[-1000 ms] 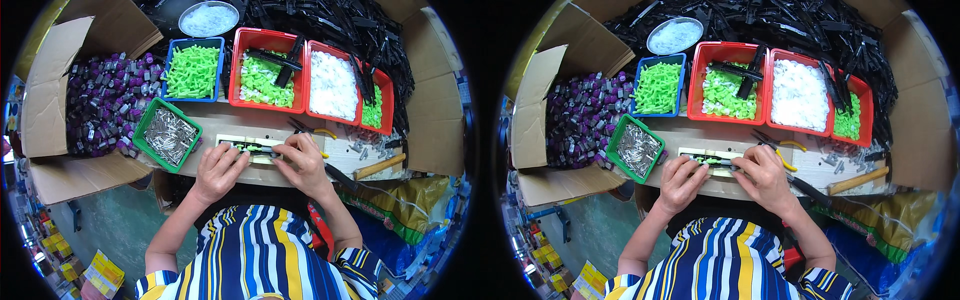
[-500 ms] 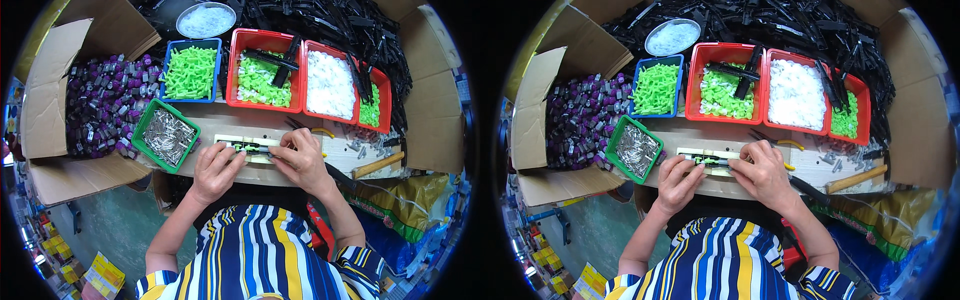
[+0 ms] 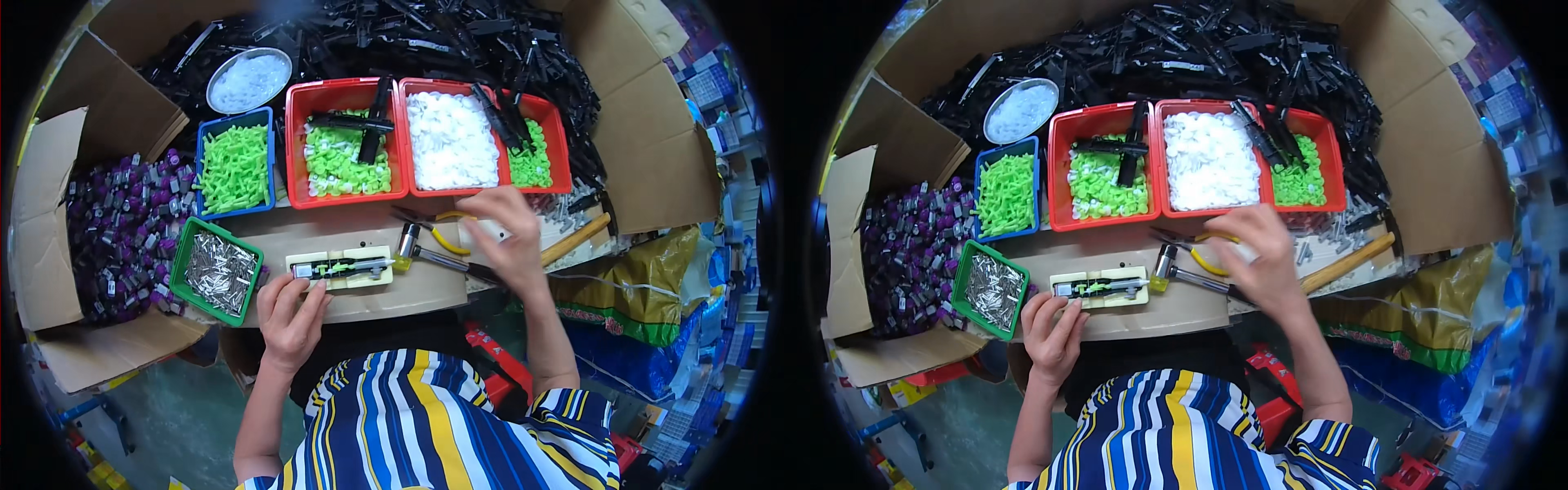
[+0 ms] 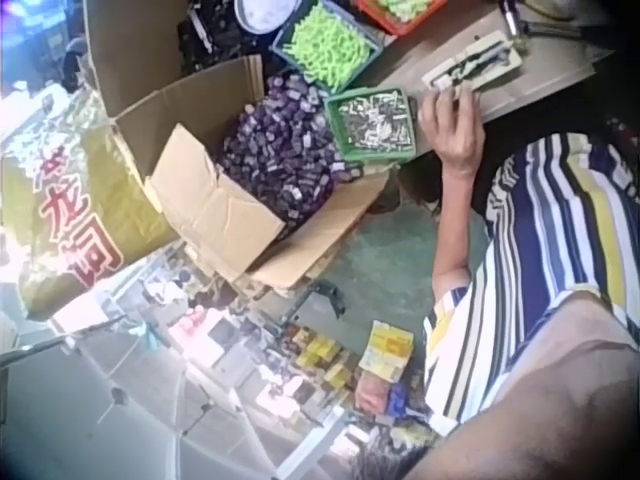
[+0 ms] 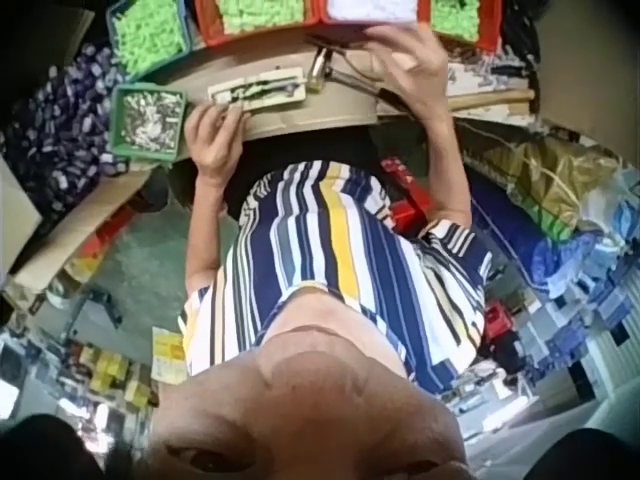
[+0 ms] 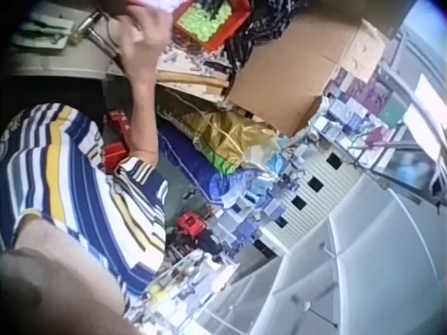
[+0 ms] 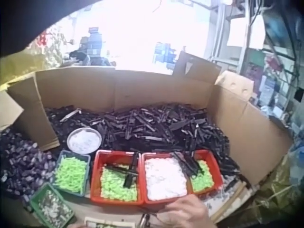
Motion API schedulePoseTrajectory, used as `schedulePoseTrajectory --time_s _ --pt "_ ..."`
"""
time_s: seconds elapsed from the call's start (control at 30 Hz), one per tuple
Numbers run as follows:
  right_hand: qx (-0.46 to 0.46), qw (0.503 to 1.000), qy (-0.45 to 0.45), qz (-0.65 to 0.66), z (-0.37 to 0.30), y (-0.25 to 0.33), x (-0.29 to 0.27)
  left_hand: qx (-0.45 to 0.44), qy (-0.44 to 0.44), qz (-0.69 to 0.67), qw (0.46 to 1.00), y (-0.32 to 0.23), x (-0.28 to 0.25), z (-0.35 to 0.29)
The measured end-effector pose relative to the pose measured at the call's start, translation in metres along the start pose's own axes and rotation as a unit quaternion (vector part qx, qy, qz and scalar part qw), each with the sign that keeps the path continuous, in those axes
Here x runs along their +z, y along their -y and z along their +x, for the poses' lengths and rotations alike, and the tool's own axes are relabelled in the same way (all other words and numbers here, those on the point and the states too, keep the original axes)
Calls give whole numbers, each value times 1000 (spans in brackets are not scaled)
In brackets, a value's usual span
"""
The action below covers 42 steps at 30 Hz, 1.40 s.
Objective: Assembling small toy components by placing parts into a jig and using pliers to secure them.
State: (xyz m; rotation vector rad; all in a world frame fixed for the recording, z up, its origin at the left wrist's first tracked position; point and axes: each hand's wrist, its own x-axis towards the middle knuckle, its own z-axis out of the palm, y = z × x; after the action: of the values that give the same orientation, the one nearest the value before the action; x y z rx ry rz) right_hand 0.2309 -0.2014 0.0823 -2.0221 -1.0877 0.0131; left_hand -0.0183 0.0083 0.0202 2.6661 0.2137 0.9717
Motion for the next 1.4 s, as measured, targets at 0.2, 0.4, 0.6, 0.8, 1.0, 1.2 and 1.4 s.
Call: schedulePoseTrajectory --time_s 0.2,0.4,0.6,0.8,1.0,1.2,1.4 --pt "-26 985 -130 -111 61 -56 -49 12 -1 -17 1000 -4 1 9" --pt "26 959 -63 -277 90 -74 -48 9 -11 -4 1000 -8 -5 11" --pt "35 958 -35 -283 95 -79 -48 -15 -19 19 1000 1 -14 14" --pt "58 991 -79 -87 64 -28 -48 -97 -58 -65 991 -15 -28 29" --pt "21 906 45 421 -1 49 32 -416 51 -627 656 -64 -18 23" --pt "-56 940 126 312 -29 61 52 -499 40 -782 372 -66 -9 12" --pt "-7 960 144 239 -39 59 34 -546 29 -686 480 -58 -10 6"
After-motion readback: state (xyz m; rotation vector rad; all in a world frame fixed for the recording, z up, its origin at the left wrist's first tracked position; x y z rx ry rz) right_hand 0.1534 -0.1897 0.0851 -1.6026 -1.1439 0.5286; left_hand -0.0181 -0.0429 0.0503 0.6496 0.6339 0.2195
